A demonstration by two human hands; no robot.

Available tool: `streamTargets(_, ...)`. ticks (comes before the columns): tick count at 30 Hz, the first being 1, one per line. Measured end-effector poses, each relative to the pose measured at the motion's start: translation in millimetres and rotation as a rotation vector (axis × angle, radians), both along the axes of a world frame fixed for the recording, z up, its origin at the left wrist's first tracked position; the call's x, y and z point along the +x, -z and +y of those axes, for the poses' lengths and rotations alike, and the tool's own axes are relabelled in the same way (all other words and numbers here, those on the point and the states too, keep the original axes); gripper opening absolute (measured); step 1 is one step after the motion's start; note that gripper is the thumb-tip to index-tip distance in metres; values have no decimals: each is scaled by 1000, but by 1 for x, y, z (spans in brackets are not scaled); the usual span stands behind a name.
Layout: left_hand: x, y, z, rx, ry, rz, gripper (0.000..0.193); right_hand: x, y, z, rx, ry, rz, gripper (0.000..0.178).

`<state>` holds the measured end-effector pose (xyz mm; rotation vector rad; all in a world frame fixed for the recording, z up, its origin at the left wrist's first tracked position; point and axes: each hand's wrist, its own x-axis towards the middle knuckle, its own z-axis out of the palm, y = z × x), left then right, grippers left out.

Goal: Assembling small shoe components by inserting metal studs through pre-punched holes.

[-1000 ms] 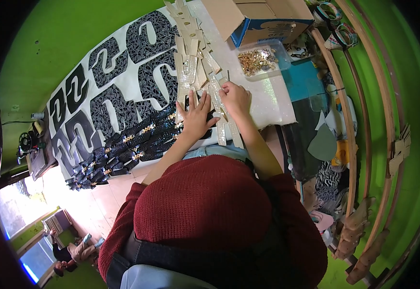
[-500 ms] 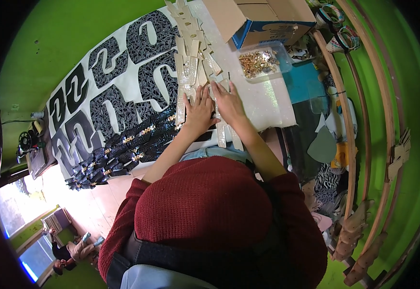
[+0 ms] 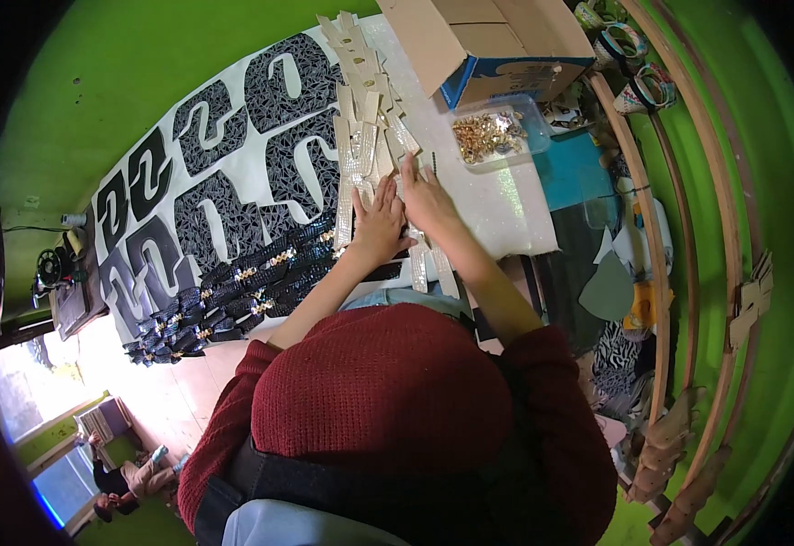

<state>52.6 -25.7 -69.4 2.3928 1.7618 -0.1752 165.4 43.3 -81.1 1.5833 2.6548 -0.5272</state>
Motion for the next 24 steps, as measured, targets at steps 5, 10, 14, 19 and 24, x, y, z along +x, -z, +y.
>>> streamTargets(5,-5,-1,-2,-7,-12,-64,78,-3,0,-3,3,23,91,61)
streamTargets(10,-5,-1,-1,-59,-8,-47,82,-9,-20,4,42,-19,-33,57)
streamTargets(14,-6,2,-3,-4,6,-92,84,-9,-7,-1,-3,70,73,57)
streamTargets(19,-13,-6,-5,54,-11,-145,73,-8,-21,11,-108,67,86,56)
streamTargets(24,-36,-15,3,254,-73,-546,36,-1,-12,16,-91,231,680,36)
